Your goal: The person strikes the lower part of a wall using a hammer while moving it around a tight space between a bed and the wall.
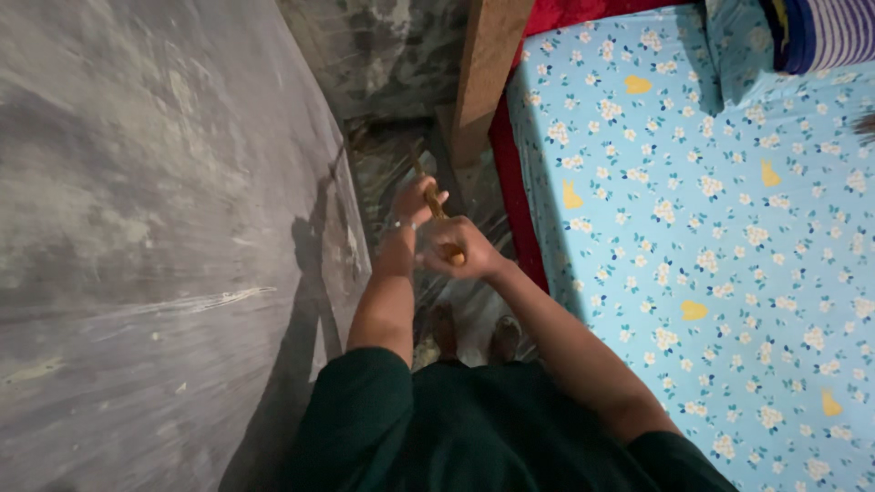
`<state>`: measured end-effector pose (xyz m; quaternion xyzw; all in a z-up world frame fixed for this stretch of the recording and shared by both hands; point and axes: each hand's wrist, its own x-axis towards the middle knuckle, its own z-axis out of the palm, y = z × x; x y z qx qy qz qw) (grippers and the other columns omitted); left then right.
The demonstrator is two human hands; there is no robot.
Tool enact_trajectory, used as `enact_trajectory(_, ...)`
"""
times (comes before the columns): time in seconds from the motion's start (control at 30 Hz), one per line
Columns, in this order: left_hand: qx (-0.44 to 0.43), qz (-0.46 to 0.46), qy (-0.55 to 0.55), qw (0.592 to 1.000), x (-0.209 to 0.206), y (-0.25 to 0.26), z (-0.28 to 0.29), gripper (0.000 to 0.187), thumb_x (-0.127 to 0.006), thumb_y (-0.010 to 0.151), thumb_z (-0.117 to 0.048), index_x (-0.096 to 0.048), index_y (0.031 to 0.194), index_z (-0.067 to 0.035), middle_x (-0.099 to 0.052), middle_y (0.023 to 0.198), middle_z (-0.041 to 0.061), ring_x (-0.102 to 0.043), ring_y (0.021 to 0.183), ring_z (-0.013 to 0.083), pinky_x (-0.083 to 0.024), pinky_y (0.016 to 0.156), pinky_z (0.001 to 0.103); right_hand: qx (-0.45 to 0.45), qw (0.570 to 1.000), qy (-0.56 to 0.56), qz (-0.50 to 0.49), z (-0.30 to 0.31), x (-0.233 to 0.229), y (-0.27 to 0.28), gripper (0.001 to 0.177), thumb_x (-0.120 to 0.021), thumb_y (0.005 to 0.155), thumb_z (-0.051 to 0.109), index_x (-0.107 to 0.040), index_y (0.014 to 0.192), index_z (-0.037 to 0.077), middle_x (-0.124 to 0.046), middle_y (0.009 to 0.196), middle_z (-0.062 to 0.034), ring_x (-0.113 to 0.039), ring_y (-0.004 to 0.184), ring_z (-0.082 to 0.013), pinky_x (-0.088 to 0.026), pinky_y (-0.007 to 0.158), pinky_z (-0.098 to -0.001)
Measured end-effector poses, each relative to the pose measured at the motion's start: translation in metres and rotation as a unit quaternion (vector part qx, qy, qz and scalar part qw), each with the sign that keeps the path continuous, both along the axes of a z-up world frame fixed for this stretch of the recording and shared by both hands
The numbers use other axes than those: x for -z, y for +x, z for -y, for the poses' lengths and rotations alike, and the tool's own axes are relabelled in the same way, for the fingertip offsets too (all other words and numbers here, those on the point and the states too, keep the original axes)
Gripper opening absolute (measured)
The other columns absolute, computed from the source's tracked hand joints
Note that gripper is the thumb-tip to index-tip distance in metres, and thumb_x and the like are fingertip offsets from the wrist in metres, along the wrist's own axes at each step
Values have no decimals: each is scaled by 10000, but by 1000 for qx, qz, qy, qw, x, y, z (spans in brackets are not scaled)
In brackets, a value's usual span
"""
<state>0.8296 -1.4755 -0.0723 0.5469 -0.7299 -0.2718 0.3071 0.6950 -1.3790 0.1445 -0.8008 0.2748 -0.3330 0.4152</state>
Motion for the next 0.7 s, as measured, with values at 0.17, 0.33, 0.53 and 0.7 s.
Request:
enact_trajectory(0.17,-7,-236,95,967,-4,-28,-68,329,-621,812,-396,-565,850,-74,-589,776,56,-566,730,166,-441,646,330,-6,998,-1,65,-28,-18,-20,251,-621,798,118,-514,572,107,-515,517,-12,-509,443,-106,-418,448,-240)
enact_trajectory(0.33,18,-187,92,978,-41,-45,-123,411,-622,816,-388,-497,617,-51,-458,503,75,-402,460,172,-371,463,333,34,998,34,47,-65,-72,-41,292,-621,834,145,-510,568,99,-509,499,-7,-510,428,-90,-390,427,-239)
enact_trajectory(0.53,15,-133,35,990,-43,-44,-133,462,-581,831,-372,-426,550,-39,-413,484,127,-404,435,265,-334,452,377,-138,986,-5,92,-81,-107,-35,387,-597,843,357,-473,565,118,-446,480,9,-479,447,-102,-385,445,-229)
enact_trajectory(0.7,27,-86,-101,991,-42,-23,-62,394,-582,825,-343,-492,567,-59,-491,583,141,-485,545,324,-383,514,405,-95,992,-19,84,-58,-79,-19,389,-569,883,385,-532,578,144,-507,517,31,-499,449,-83,-418,469,-206)
